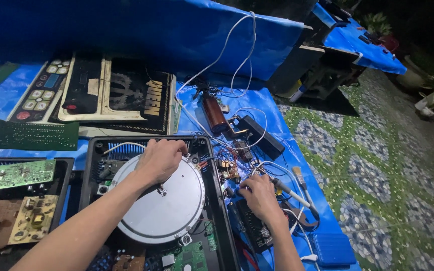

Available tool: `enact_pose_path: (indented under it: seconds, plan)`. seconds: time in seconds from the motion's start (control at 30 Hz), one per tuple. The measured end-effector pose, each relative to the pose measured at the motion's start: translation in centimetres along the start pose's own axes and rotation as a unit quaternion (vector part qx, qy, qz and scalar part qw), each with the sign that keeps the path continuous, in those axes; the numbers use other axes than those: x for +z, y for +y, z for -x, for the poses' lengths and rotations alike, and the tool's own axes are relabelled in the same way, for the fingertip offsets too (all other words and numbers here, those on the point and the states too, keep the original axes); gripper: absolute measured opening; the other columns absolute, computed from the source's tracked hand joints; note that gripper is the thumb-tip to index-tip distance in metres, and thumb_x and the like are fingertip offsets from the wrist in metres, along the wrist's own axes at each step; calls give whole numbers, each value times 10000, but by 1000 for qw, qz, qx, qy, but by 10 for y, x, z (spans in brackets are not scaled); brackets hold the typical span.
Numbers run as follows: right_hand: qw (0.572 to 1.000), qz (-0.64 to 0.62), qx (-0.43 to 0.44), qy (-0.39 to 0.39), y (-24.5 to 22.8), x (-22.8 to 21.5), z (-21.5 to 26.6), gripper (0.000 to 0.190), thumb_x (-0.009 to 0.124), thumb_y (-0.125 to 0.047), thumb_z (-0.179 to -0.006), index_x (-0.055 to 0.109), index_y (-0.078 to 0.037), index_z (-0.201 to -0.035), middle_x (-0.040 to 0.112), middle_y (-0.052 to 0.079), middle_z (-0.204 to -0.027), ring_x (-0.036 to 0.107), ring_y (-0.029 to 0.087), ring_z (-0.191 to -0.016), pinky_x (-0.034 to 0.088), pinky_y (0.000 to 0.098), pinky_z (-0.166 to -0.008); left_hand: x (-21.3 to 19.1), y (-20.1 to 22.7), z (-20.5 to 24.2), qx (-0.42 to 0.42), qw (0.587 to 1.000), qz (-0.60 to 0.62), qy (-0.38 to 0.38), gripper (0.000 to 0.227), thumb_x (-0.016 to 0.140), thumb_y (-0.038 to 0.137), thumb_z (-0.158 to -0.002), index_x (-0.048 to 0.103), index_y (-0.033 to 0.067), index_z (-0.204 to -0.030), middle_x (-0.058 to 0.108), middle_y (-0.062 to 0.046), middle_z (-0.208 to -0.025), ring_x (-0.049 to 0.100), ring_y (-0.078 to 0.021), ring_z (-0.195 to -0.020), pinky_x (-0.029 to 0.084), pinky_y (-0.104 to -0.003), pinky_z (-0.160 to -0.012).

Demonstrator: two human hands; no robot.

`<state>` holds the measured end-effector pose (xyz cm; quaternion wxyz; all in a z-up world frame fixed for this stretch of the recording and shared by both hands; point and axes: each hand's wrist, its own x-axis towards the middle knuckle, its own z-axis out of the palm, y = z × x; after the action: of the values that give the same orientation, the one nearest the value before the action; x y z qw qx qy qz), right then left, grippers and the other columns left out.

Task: Assembling the internal components of an induction cooker by connecting wires to the circuit board and positioning the heating coil.

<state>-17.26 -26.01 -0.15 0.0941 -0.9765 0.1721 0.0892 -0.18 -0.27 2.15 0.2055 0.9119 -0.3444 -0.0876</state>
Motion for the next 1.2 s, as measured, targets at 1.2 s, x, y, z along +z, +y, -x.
enact_pose_path:
  seconds: [1.2]
  plan:
    - [983, -72, -99, 139, -9, 16, -14, 133, 698, -306, -943, 754, -188, -974, 639, 3, -983, 526, 195, -973, 401, 404, -916, 12, 3, -1, -20, 997, 62, 32, 369, 379, 169, -1035, 732, 190, -1141, 759, -37, -1139, 664, -248, -1057, 384, -479, -1039]
